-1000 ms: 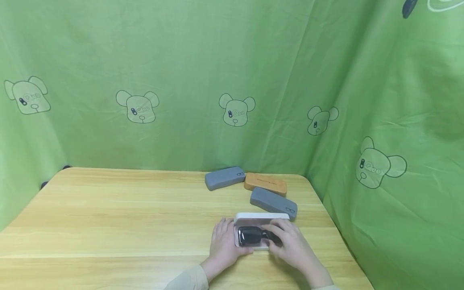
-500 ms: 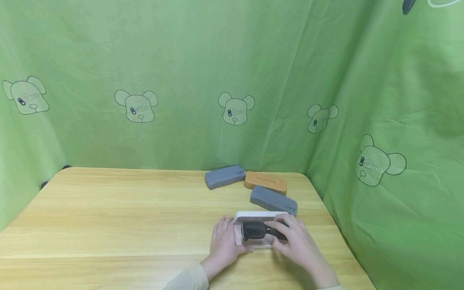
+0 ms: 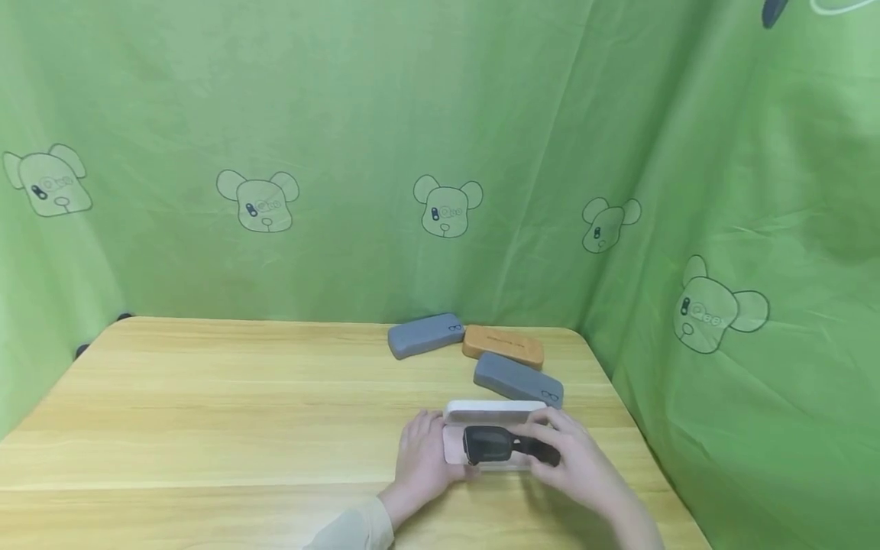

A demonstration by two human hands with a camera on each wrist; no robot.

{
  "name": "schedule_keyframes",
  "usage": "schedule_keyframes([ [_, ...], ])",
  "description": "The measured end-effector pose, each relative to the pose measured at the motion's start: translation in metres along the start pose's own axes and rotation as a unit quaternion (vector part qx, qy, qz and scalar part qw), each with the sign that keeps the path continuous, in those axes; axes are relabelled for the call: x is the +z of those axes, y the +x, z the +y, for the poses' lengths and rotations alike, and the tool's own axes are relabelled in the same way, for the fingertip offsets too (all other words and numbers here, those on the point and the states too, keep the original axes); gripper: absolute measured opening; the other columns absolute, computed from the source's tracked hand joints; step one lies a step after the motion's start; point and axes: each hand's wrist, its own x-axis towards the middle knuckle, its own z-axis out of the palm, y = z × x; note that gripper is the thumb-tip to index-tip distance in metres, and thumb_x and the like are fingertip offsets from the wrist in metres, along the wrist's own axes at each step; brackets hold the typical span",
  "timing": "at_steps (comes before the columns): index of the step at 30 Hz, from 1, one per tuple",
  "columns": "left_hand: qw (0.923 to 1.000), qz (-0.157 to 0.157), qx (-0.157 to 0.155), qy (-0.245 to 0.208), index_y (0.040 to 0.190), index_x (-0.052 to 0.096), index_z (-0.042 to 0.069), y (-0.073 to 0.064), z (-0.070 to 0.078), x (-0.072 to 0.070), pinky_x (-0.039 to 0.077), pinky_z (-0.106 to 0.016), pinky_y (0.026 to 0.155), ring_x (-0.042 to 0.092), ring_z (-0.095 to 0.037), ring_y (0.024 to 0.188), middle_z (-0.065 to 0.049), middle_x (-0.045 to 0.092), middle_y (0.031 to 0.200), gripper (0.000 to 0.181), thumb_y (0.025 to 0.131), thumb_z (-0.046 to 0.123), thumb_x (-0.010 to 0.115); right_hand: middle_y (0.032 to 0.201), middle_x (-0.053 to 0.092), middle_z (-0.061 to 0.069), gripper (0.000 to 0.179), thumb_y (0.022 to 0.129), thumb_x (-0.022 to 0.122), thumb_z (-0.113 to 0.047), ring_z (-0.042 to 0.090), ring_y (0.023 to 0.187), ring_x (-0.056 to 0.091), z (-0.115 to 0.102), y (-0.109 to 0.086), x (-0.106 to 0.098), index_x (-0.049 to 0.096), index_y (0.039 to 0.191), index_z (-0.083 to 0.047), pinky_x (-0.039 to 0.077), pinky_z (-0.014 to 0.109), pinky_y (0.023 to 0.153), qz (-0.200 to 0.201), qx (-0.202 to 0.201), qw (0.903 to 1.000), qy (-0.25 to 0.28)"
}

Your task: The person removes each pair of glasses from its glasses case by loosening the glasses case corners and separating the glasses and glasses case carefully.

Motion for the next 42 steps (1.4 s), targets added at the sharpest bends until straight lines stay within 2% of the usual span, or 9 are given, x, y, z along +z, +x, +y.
schedule_keyframes([
  [3, 0.9999, 0.007, 0.007, 0.012, 0.132, 0.051, 0.000, 0.000, -0.001, -0.002, 0.033, -0.045, 0.116, 0.045, -0.029, 0.132, -0.009, 0.055, 0.131, 0.100, 0.057, 0.057, 0.086, 0.105, 0.062, -0.007, 0.050, 0.058, 0.082, -0.004, 0.006, 0.095, 0.055, 0.000, -0.002, -0.003, 0.074, 0.105, -0.020, 0.054, 0.030, 0.078, -0.020, 0.008, 0.9997, 0.007],
  [7, 0.9997, 0.000, 0.005, 0.022, 0.132, 0.051, 0.000, 0.001, -0.002, -0.002, 0.033, -0.045, 0.116, 0.044, -0.028, 0.132, -0.009, 0.055, 0.131, 0.102, 0.055, 0.058, 0.086, 0.104, 0.060, -0.010, 0.052, 0.059, 0.083, -0.004, 0.002, 0.093, 0.054, 0.000, -0.004, -0.003, 0.073, 0.105, -0.025, 0.053, 0.027, 0.076, -0.054, 0.012, 0.9980, 0.031],
  [13, 0.9999, -0.002, 0.001, 0.015, 0.130, 0.052, 0.000, 0.003, -0.003, 0.000, 0.032, -0.046, 0.117, 0.042, -0.029, 0.134, -0.009, 0.055, 0.133, 0.099, 0.056, 0.058, 0.086, 0.104, 0.061, -0.010, 0.050, 0.063, 0.083, -0.008, 0.001, 0.093, 0.055, 0.002, -0.006, -0.003, 0.070, 0.106, -0.030, 0.052, 0.025, 0.077, -0.105, 0.007, 0.9918, 0.073],
  [17, 0.9998, -0.005, 0.002, 0.019, 0.130, 0.052, 0.001, 0.003, -0.004, 0.001, 0.033, -0.045, 0.116, 0.043, -0.028, 0.133, -0.008, 0.055, 0.132, 0.095, 0.059, 0.056, 0.085, 0.103, 0.062, -0.009, 0.047, 0.067, 0.082, -0.011, 0.001, 0.093, 0.055, 0.002, -0.008, -0.003, 0.069, 0.108, -0.030, 0.052, 0.024, 0.077, -0.137, 0.002, 0.9854, 0.101],
  [23, 0.9998, -0.008, -0.002, 0.017, 0.131, 0.051, 0.000, 0.003, -0.004, 0.001, 0.032, -0.045, 0.116, 0.043, -0.029, 0.133, -0.009, 0.054, 0.132, 0.099, 0.059, 0.059, 0.084, 0.101, 0.062, -0.008, 0.044, 0.069, 0.081, -0.010, 0.002, 0.093, 0.055, 0.003, -0.008, -0.001, 0.069, 0.109, -0.027, 0.051, 0.022, 0.078, -0.169, -0.003, 0.9737, 0.152],
  [28, 0.9995, 0.017, 0.009, 0.027, 0.127, 0.053, 0.002, 0.003, -0.003, 0.002, 0.036, -0.043, 0.113, 0.046, -0.025, 0.126, -0.006, 0.055, 0.125, 0.097, 0.057, 0.061, 0.084, 0.101, 0.061, -0.006, 0.041, 0.072, 0.081, -0.011, 0.002, 0.096, 0.055, 0.003, -0.009, 0.002, 0.070, 0.108, -0.026, 0.051, 0.021, 0.080, -0.201, 0.016, 0.9627, 0.181],
  [33, 0.9995, 0.016, 0.008, 0.024, 0.124, 0.055, 0.004, 0.003, -0.002, 0.002, 0.037, -0.042, 0.112, 0.047, -0.023, 0.124, -0.004, 0.055, 0.124, 0.096, 0.055, 0.063, 0.085, 0.101, 0.060, -0.008, 0.039, 0.072, 0.080, -0.012, 0.004, 0.095, 0.056, 0.003, -0.011, 0.008, 0.069, 0.107, -0.025, 0.051, 0.021, 0.081, -0.220, 0.016, 0.9578, 0.185],
  [42, 1.0000, 0.004, 0.002, 0.009, 0.126, 0.054, 0.002, 0.003, -0.002, 0.001, 0.034, -0.044, 0.115, 0.045, -0.025, 0.128, -0.006, 0.054, 0.129, 0.098, 0.054, 0.061, 0.086, 0.100, 0.061, -0.010, 0.037, 0.069, 0.080, -0.013, 0.000, 0.095, 0.053, 0.001, -0.011, 0.015, 0.068, 0.101, -0.027, 0.050, 0.023, 0.080, -0.235, 0.002, 0.9585, 0.162],
])
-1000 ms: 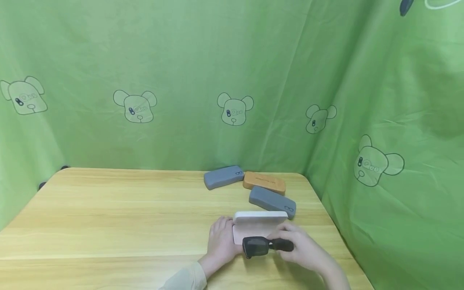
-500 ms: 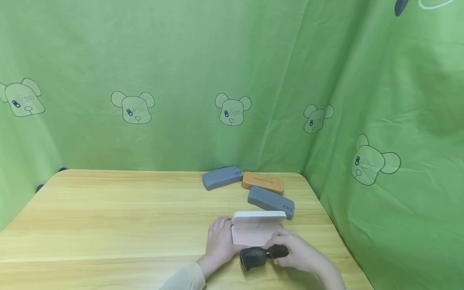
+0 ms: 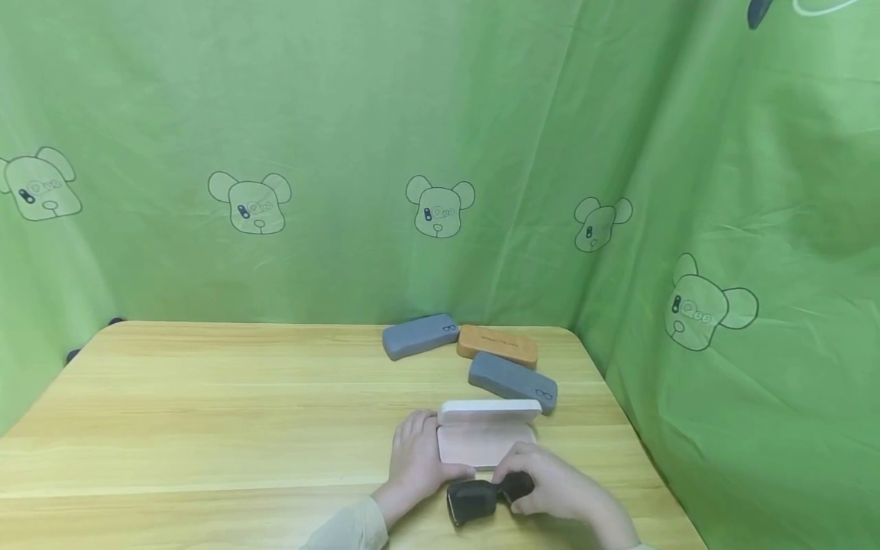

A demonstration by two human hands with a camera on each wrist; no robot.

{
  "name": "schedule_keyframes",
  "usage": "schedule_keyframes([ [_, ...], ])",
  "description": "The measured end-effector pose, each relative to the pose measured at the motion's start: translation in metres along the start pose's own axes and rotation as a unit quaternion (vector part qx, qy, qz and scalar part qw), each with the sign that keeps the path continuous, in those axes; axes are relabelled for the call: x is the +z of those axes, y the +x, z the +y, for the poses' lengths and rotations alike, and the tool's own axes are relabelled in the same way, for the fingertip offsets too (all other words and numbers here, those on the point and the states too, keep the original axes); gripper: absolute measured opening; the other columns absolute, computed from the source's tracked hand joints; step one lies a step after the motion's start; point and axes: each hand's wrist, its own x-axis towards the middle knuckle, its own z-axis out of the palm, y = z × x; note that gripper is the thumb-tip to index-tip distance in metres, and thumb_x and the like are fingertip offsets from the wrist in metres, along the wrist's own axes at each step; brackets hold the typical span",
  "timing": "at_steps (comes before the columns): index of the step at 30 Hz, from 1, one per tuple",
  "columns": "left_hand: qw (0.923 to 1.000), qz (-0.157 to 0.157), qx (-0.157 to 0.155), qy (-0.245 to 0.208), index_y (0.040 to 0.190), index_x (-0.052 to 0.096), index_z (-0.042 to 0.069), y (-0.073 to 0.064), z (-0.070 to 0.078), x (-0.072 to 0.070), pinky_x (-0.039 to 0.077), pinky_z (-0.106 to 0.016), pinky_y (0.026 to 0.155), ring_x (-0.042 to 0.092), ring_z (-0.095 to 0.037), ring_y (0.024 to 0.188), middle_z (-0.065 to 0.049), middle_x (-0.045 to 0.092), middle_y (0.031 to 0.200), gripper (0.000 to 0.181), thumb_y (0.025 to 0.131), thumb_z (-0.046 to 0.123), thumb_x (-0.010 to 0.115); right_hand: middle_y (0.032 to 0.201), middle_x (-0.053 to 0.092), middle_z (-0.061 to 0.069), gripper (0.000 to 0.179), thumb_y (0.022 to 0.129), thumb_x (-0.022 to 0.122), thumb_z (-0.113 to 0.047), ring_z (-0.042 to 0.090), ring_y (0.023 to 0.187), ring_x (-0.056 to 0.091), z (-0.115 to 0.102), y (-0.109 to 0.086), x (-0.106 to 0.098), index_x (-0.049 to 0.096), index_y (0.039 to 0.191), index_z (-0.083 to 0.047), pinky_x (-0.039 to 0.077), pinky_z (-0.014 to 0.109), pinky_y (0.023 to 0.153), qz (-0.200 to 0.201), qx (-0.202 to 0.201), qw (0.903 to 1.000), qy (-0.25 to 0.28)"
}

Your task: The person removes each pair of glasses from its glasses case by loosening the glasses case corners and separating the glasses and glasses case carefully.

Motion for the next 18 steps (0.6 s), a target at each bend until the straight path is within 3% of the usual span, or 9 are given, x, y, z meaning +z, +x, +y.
schedule_keyframes([
  [18, 0.9999, 0.013, 0.008, -0.004, 0.125, 0.055, 0.003, -0.0017, 0.0004, -0.0003, 0.036, -0.044, 0.113, 0.047, -0.024, 0.125, -0.006, 0.055, 0.126, 0.097, 0.054, 0.061, 0.085, 0.098, 0.057, -0.012, 0.036, 0.069, 0.082, -0.016, 0.001, 0.091, 0.050, -0.0050, 0.0035, -0.0004, 0.061, 0.097, -0.026, 0.048, 0.021, 0.077, -0.037, 0.030, 0.9989, 0.007],
])
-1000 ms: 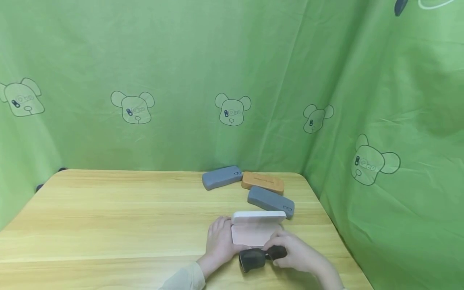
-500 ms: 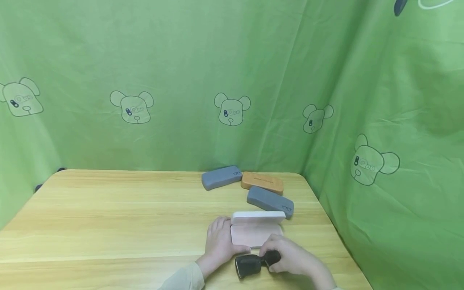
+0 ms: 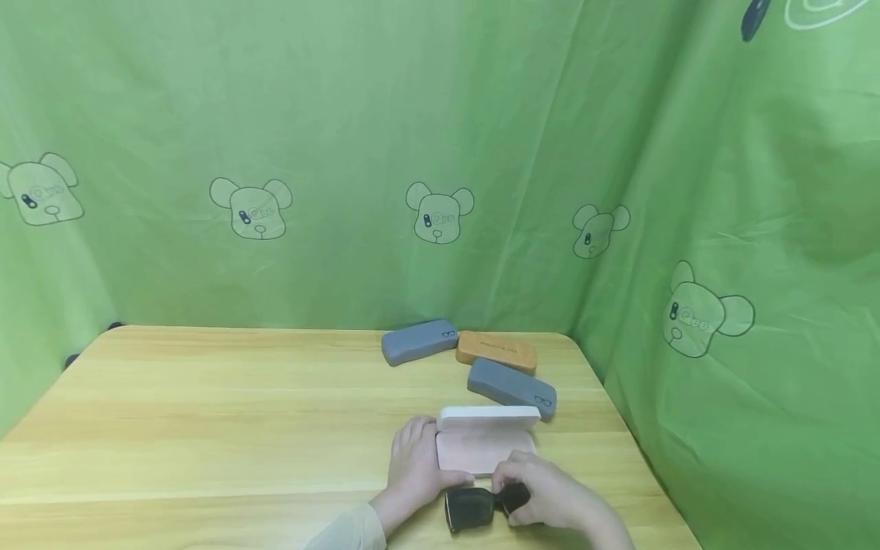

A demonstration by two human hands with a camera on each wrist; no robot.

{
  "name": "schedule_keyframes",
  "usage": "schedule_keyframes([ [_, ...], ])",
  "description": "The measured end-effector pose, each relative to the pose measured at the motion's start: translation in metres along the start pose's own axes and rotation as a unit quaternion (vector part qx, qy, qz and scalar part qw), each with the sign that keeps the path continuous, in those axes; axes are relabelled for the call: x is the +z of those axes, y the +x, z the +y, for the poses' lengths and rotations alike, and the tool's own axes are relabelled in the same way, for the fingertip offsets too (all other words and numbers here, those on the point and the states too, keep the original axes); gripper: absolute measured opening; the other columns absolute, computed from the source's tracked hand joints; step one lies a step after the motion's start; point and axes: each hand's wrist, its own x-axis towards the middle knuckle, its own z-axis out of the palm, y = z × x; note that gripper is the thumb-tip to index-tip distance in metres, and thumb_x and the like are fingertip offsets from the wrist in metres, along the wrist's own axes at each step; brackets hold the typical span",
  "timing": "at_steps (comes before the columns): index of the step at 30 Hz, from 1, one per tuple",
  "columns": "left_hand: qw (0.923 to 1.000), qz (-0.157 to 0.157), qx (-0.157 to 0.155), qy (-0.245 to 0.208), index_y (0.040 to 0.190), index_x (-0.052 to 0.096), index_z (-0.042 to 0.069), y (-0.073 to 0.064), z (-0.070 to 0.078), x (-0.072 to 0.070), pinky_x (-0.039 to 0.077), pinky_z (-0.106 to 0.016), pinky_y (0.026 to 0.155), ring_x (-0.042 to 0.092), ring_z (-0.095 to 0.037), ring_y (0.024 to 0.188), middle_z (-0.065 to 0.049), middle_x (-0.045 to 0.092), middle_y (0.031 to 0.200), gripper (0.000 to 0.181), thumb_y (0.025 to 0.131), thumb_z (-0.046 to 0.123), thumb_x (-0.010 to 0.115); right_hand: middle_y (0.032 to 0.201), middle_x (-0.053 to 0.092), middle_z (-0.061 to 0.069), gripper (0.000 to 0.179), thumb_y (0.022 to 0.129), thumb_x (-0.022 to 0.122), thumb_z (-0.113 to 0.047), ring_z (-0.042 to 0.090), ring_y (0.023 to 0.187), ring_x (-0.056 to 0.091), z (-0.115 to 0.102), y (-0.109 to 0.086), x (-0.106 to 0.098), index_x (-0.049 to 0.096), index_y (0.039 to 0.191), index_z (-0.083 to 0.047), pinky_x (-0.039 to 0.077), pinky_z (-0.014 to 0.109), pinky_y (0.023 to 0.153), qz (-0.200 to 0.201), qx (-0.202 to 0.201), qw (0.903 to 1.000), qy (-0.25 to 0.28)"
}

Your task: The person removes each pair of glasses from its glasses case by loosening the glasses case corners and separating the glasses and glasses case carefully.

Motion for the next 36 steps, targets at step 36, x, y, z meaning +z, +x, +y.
schedule_keyframes([
  [36, 1.0000, -0.006, 0.005, 0.005, 0.126, 0.054, 0.003, 0.0001, -0.0022, 0.0010, 0.036, -0.043, 0.112, 0.046, -0.024, 0.125, -0.006, 0.054, 0.125, 0.098, 0.055, 0.063, 0.084, 0.097, 0.057, -0.010, 0.039, 0.066, 0.082, -0.015, 0.005, 0.091, 0.052, 0.0014, -0.0021, 0.0025, 0.060, 0.097, -0.024, 0.048, 0.022, 0.078, 0.023, -0.012, 0.9996, 0.010],
])
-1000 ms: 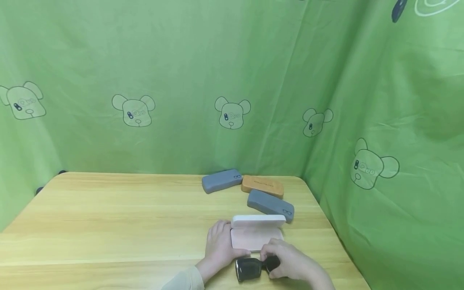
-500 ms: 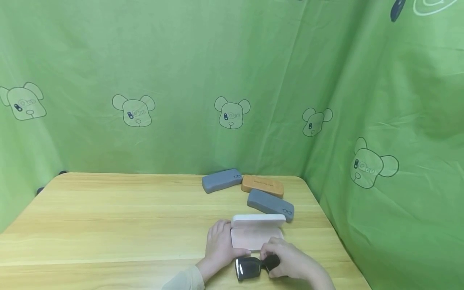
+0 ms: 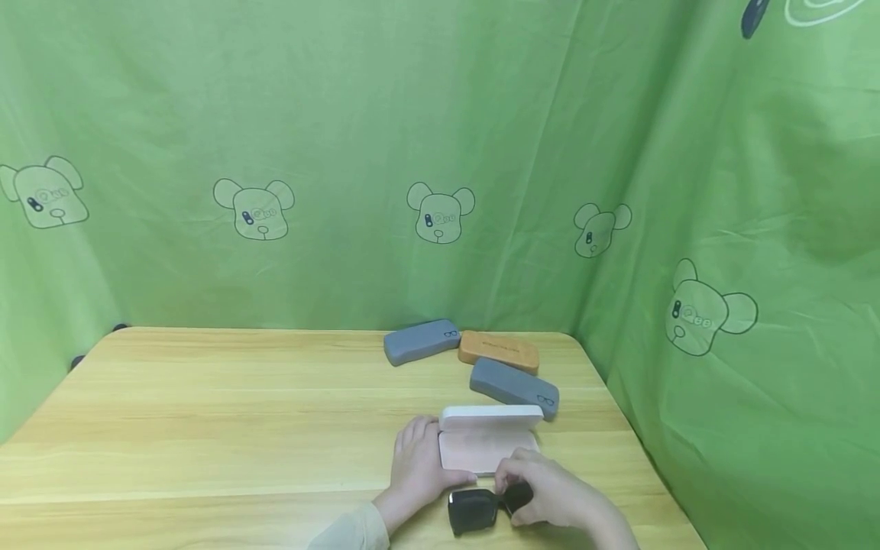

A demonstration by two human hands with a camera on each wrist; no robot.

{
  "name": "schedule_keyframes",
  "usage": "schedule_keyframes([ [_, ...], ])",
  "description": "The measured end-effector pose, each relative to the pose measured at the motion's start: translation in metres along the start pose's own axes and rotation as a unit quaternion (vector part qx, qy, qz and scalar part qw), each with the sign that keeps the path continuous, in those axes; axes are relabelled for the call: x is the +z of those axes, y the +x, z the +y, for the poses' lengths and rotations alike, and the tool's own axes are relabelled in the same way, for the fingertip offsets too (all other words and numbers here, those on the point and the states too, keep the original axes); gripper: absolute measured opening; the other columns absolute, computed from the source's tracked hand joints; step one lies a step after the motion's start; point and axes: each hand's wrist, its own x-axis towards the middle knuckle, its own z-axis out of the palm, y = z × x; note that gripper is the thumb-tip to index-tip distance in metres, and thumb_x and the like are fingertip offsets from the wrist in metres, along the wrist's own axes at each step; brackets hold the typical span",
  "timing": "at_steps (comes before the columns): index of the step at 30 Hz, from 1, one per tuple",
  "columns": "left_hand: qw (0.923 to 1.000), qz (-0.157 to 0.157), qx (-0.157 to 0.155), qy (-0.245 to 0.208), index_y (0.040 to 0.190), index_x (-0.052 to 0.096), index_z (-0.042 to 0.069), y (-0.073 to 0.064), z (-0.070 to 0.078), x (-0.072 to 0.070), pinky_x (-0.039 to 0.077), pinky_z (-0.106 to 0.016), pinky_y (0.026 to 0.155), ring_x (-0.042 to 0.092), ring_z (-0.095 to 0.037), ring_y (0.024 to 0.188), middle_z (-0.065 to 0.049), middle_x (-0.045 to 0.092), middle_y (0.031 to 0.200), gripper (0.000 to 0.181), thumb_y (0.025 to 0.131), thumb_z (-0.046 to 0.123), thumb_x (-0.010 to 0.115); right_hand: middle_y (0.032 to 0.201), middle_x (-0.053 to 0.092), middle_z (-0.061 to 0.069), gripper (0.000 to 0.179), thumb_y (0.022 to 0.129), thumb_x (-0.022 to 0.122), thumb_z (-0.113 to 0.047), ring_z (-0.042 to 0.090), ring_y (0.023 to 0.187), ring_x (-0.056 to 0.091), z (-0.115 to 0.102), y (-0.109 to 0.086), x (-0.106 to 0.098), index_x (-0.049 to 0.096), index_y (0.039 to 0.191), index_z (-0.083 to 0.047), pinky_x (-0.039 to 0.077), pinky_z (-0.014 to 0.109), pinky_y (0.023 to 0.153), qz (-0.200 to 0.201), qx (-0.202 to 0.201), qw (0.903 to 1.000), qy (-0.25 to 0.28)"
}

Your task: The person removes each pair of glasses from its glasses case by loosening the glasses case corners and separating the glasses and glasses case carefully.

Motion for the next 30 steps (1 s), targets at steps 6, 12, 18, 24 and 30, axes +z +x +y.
schedule_keyframes([
  [6, 1.0000, -0.003, -0.006, -0.004, 0.128, 0.053, 0.002, 0.001, -0.001, 0.000, 0.034, -0.044, 0.114, 0.045, -0.026, 0.128, -0.006, 0.053, 0.127, 0.099, 0.055, 0.062, 0.085, 0.102, 0.060, -0.006, 0.032, 0.076, 0.079, -0.022, 0.008, 0.094, 0.056, -0.004, -0.001, -0.004, 0.059, 0.101, -0.021, 0.052, 0.026, 0.080, 0.034, 0.023, 0.9990, 0.018],
  [12, 0.9999, 0.000, -0.008, 0.008, 0.127, 0.054, 0.003, 0.001, -0.002, 0.000, 0.035, -0.043, 0.113, 0.046, -0.025, 0.127, -0.005, 0.054, 0.126, 0.098, 0.055, 0.063, 0.084, 0.101, 0.062, -0.003, 0.029, 0.083, 0.076, -0.024, 0.009, 0.091, 0.058, -0.004, 0.002, -0.004, 0.060, 0.107, -0.018, 0.054, 0.030, 0.075, 0.101, 0.013, 0.9947, -0.012],
  [18, 0.9999, 0.008, -0.004, 0.014, 0.126, 0.054, 0.003, 0.002, -0.003, 0.001, 0.036, -0.043, 0.112, 0.046, -0.024, 0.125, -0.004, 0.054, 0.124, 0.098, 0.055, 0.064, 0.084, 0.104, 0.067, -0.006, 0.027, 0.084, 0.076, -0.023, 0.006, 0.096, 0.061, 0.000, 0.006, -0.002, 0.064, 0.108, -0.018, 0.056, 0.033, 0.080, 0.167, 0.035, 0.9847, -0.037],
  [24, 0.9999, 0.009, -0.001, 0.008, 0.127, 0.054, 0.003, 0.002, -0.002, 0.001, 0.036, -0.043, 0.112, 0.046, -0.025, 0.125, -0.005, 0.054, 0.125, 0.099, 0.055, 0.064, 0.084, 0.102, 0.068, -0.002, 0.030, 0.080, 0.077, -0.013, 0.009, 0.090, 0.062, 0.001, 0.013, -0.001, 0.067, 0.108, -0.011, 0.056, 0.029, 0.077, 0.231, 0.030, 0.9715, -0.042],
  [30, 1.0000, 0.004, -0.002, 0.002, 0.125, 0.055, 0.003, 0.000, 0.001, -0.001, 0.036, -0.044, 0.112, 0.047, -0.024, 0.124, -0.005, 0.054, 0.124, 0.097, 0.055, 0.063, 0.084, 0.101, 0.069, -0.002, 0.034, 0.076, 0.079, -0.006, 0.009, 0.087, 0.061, 0.005, 0.018, -0.002, 0.068, 0.108, -0.011, 0.053, 0.022, 0.075, 0.291, 0.020, 0.9556, -0.043],
])
